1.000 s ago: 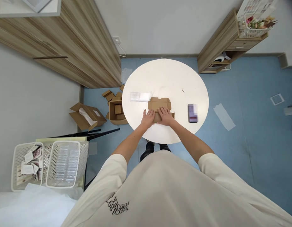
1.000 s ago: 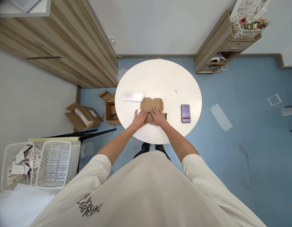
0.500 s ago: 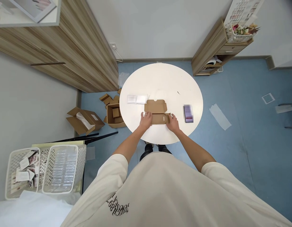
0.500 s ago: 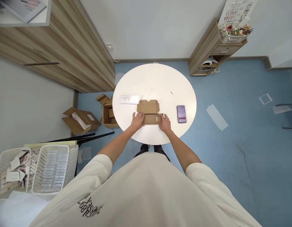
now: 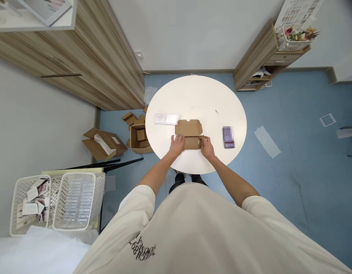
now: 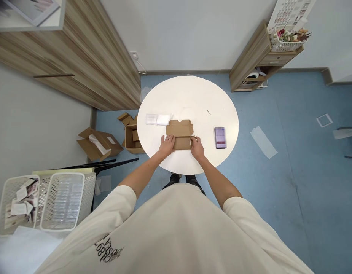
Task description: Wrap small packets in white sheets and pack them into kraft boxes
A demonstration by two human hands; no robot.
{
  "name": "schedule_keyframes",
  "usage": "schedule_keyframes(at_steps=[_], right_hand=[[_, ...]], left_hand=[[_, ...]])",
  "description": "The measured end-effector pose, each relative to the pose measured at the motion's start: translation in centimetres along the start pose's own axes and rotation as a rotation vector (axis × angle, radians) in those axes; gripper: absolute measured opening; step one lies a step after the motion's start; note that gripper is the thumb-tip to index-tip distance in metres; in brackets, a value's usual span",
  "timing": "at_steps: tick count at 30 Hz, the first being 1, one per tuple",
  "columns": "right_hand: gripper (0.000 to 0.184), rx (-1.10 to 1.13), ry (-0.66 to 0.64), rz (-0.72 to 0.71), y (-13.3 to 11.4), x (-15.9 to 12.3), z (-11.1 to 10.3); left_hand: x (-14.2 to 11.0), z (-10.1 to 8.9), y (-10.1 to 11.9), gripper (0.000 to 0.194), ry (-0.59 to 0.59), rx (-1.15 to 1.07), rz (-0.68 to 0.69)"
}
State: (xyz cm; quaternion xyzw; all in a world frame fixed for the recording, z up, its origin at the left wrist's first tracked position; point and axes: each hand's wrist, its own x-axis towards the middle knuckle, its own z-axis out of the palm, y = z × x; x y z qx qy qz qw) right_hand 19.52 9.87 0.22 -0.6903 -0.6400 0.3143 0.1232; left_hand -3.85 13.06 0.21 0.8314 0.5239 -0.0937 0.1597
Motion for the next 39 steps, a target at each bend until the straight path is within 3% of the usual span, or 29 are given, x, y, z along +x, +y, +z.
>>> schedule_keyframes(at_steps=[4,7,9,13,17,27,35,39], right_hand=[[0.070,0.136,0.024,-0.095,-1.3,-0.2,0.5],[0.071,0.265,0.055,0.021,-1.6,0.1,1.0],[0.060,0.312,0.067,0.144,-1.5,0.5,1.1],[0.034,0.172,-0.050,0.317,-1.2,1.4,0.7],[0.029,-0.078,-0.148,0.401,-1.7,2.1,0.2],[0.025,-0.357,-0.195,0.322,-2.7,3.3,0.7],[0.024,-0.353,-0.209,0.269,-2.4,2.5,0.7],[0.031,-0.310,-0.087,0.198,-2.1,0.9,-0.1]], left_hand=[[-0.1,-0.1,0.1,0.096,-0.007,-0.010,-0.006],[-0.1,-0.4,0.0,0.098,-0.019,-0.016,-0.008],[-0.2,-0.5,-0.1,0.100,-0.025,-0.024,-0.005],[-0.4,-0.7,-0.3,0.100,-0.026,-0.062,0.007],[-0.5,-0.8,-0.4,0.096,-0.030,-0.083,0.007],[-0.6,-0.7,-0.2,0.095,-0.030,-0.072,-0.001],[-0.5,-0.2,-0.5,0.094,-0.005,-0.067,0.004],[-0.6,-0.2,-0.8,0.095,0.002,-0.086,0.019]])
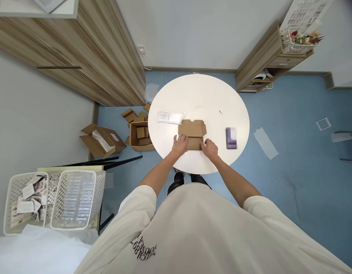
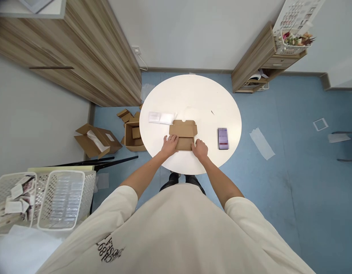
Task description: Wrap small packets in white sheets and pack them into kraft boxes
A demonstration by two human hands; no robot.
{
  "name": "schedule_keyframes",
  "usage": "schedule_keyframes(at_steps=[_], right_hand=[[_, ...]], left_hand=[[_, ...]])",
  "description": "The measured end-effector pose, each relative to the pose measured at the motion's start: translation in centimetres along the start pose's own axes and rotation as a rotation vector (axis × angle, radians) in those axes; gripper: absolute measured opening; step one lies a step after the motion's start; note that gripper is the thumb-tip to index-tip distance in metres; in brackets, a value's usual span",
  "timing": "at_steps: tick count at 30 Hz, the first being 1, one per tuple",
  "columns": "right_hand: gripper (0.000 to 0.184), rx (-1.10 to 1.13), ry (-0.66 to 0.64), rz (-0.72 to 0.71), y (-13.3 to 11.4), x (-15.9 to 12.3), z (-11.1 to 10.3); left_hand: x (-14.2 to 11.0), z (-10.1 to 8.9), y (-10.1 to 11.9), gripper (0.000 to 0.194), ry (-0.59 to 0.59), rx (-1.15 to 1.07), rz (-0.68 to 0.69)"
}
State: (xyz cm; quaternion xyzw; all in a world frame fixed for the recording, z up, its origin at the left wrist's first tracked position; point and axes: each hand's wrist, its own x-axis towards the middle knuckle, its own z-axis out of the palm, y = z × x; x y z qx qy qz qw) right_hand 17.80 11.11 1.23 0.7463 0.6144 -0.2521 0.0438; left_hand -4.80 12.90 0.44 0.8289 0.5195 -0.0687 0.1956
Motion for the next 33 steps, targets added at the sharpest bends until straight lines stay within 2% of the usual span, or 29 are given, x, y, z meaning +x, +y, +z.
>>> schedule_keyframes(at_steps=[5,9,15,19,22,26,30,33], right_hand=[[0.024,0.003,0.117,-0.155,-0.9,-0.8,-1.1],[0.026,0.049,0.140,-0.265,-3.0,0.7,-2.3],[0.032,0.173,0.010,-0.215,-7.6,7.0,-3.9],[0.037,0.142,-0.041,-0.180,-11.6,12.1,-4.3],[0.050,0.119,-0.052,-0.158,-14.6,15.1,-3.7],[0.060,0.071,-0.078,-0.176,-17.3,17.5,-1.7],[0.056,0.034,-0.077,-0.230,-17.9,18.7,0.1],[0.057,0.075,-0.076,-0.233,-17.6,19.2,0.8]], left_hand=[[-0.2,-0.1,-0.1,0.094,0.012,-0.019,0.007],[-0.3,-0.2,-0.1,0.095,0.018,-0.033,0.010],[-0.6,-0.5,0.0,0.093,0.030,-0.070,0.003],[-0.9,-0.4,0.4,0.093,0.008,-0.090,-0.019],[-0.9,0.0,0.7,0.093,0.009,-0.090,-0.053],[-1.0,0.4,0.7,0.091,0.024,-0.094,-0.070],[-1.2,0.5,0.3,0.094,0.050,-0.116,-0.058],[-1.3,0.3,0.2,0.095,0.015,-0.126,-0.064]])
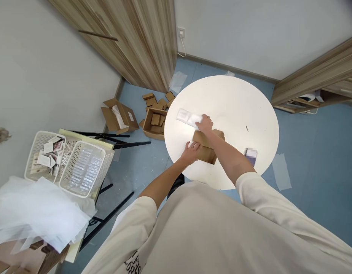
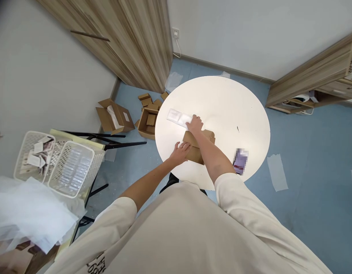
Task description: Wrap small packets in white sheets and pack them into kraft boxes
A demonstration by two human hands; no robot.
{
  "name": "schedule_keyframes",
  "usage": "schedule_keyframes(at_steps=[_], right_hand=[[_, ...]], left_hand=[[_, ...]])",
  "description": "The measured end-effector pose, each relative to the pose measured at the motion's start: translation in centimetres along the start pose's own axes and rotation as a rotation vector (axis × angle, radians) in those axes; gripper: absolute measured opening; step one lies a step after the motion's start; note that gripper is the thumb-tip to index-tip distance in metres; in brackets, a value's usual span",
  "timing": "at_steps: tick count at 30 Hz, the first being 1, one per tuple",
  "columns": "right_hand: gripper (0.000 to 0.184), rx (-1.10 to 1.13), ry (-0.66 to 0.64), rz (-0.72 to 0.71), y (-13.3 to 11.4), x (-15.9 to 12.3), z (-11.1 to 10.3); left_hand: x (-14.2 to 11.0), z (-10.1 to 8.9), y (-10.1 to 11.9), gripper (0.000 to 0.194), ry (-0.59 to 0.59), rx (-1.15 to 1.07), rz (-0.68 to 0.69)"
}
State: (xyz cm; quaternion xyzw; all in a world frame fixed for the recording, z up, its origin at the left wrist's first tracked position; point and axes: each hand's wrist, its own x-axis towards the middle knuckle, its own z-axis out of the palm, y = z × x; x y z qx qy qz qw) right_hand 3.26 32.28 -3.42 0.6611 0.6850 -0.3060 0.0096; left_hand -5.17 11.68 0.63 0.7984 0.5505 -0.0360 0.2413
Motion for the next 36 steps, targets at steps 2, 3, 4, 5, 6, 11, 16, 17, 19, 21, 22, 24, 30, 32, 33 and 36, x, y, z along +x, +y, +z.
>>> schedule_keyframes(at_steps=[2,3,4,5,6,11,16,17,19,21,22,24,30,32,33,36], right_hand=[[0.059,0.055,-0.017,0.037,0.1,0.2,0.2],[0.059,0.083,-0.027,0.051,0.1,0.1,0.2],[0.058,0.107,-0.031,0.053,0.0,0.1,0.2],[0.056,0.125,-0.027,0.041,-0.1,-0.1,0.1],[0.053,0.138,-0.016,0.016,-0.2,-0.2,-0.1],[0.036,0.295,0.066,-0.107,-0.2,-2.0,-2.4],[0.034,0.448,0.200,-0.082,3.7,-6.4,-6.7],[0.034,0.450,0.210,-0.074,5.0,-7.7,-7.5],[0.034,0.449,0.208,-0.036,7.4,-10.8,-8.4],[0.036,0.442,0.184,0.010,9.5,-13.9,-8.7],[0.036,0.423,0.173,0.029,10.2,-15.4,-8.5],[0.034,0.361,0.132,0.055,11.2,-18.0,-7.8],[0.033,0.045,0.030,0.087,11.0,-21.0,-3.6],[0.033,-0.048,0.021,0.075,10.7,-21.0,-2.4],[0.033,-0.081,0.032,0.069,10.7,-20.9,-1.8],[0.030,-0.144,0.108,0.070,10.6,-20.9,-0.7]], left_hand=[[0.0,-0.1,0.0,0.096,-0.020,0.004,-0.010],[0.0,-0.1,0.0,0.096,-0.022,0.007,-0.013],[0.0,-0.1,0.0,0.096,-0.018,0.009,-0.014],[0.1,0.0,0.0,0.095,-0.012,0.010,-0.012],[0.1,0.1,0.0,0.095,-0.003,0.011,-0.011],[0.2,0.6,-0.2,0.094,0.009,0.005,-0.001],[0.2,0.6,-0.5,0.096,0.012,-0.026,0.014],[0.2,0.5,-0.6,0.096,0.015,-0.037,0.019],[0.2,0.3,-0.7,0.095,0.007,-0.054,0.032],[0.2,0.1,-0.6,0.095,0.003,-0.060,0.033],[0.2,0.1,-0.6,0.095,0.005,-0.061,0.027],[0.2,0.1,-0.4,0.096,0.012,-0.063,0.014],[0.3,0.4,-0.2,0.094,0.015,-0.055,-0.004],[0.4,0.5,-0.2,0.094,0.003,-0.048,-0.005],[0.4,0.5,-0.2,0.094,-0.003,-0.042,-0.005],[0.4,0.5,-0.1,0.092,-0.010,-0.022,-0.007]])
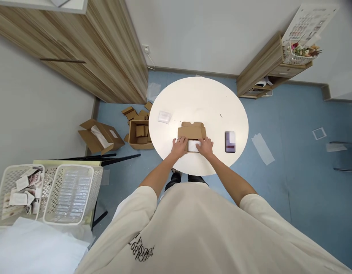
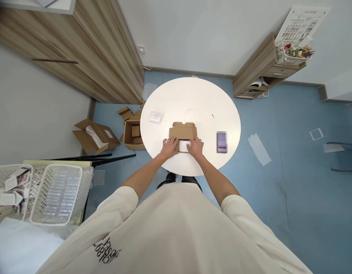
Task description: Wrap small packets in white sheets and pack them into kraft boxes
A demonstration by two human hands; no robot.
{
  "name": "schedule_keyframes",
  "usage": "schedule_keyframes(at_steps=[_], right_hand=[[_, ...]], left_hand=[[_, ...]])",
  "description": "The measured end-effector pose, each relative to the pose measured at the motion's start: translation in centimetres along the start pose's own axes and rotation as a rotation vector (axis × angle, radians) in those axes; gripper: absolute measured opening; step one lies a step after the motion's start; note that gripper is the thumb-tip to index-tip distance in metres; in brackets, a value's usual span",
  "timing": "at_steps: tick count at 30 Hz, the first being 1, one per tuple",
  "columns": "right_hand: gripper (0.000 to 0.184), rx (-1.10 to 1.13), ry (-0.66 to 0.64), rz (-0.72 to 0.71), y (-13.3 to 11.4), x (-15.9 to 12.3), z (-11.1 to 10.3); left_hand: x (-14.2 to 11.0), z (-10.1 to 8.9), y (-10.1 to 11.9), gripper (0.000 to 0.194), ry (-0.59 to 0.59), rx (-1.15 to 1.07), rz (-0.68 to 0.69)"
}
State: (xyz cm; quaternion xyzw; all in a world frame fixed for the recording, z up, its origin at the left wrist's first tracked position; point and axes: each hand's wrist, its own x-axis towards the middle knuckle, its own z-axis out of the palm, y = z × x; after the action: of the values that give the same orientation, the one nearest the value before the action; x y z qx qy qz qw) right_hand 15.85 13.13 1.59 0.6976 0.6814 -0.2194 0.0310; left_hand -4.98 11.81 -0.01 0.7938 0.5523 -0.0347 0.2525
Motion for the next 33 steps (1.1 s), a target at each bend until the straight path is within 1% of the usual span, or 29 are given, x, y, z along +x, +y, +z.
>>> schedule_keyframes(at_steps=[5,8,11,13,15,18,20,22,24,26,29,31,33], right_hand=[[0.033,-0.040,0.107,0.024,0.2,-0.5,1.1],[0.026,-0.047,0.131,0.023,0.2,-0.8,1.6],[0.021,-0.019,0.132,-0.025,-0.2,-0.7,1.4],[0.021,0.022,0.145,-0.055,-0.8,0.1,0.7],[0.023,0.070,0.161,-0.076,-1.7,1.8,-0.3],[0.027,0.133,0.127,-0.149,-3.8,5.6,-2.0],[0.028,0.157,0.072,-0.195,-5.6,8.7,-2.8],[0.030,0.193,-0.016,-0.231,-7.7,11.6,-3.1],[0.034,0.233,-0.086,-0.247,-9.9,14.3,-2.8],[0.038,0.264,-0.156,-0.253,-12.0,16.7,-2.1],[0.044,0.286,-0.230,-0.206,-15.1,19.5,-0.5],[0.046,0.269,-0.233,-0.183,-16.7,20.8,0.8],[0.047,0.244,-0.201,-0.175,-17.8,21.7,1.9]], left_hand=[[-0.1,0.0,0.1,0.092,0.008,0.016,-0.001],[0.0,0.1,0.0,0.092,0.019,0.016,0.011],[0.0,0.2,-0.3,0.093,0.026,0.021,0.029],[-0.1,0.2,-0.4,0.093,0.027,0.023,0.043],[-0.4,0.0,-0.6,0.091,0.032,0.018,0.058],[-0.8,-0.4,-0.7,0.085,0.065,0.003,0.075],[-1.1,-0.7,-0.8,0.083,0.089,-0.004,0.073],[-1.2,-0.9,-0.8,0.082,0.089,-0.012,0.067],[-1.2,-1.1,-0.8,0.082,0.072,-0.023,0.058],[-1.1,-1.1,-0.8,0.082,0.065,-0.034,0.042],[-0.9,-0.9,-1.0,0.084,0.046,-0.040,0.017],[-0.9,-0.7,-1.2,0.085,0.033,-0.049,0.004],[-0.8,-0.3,-1.5,0.087,0.026,-0.057,-0.010]])
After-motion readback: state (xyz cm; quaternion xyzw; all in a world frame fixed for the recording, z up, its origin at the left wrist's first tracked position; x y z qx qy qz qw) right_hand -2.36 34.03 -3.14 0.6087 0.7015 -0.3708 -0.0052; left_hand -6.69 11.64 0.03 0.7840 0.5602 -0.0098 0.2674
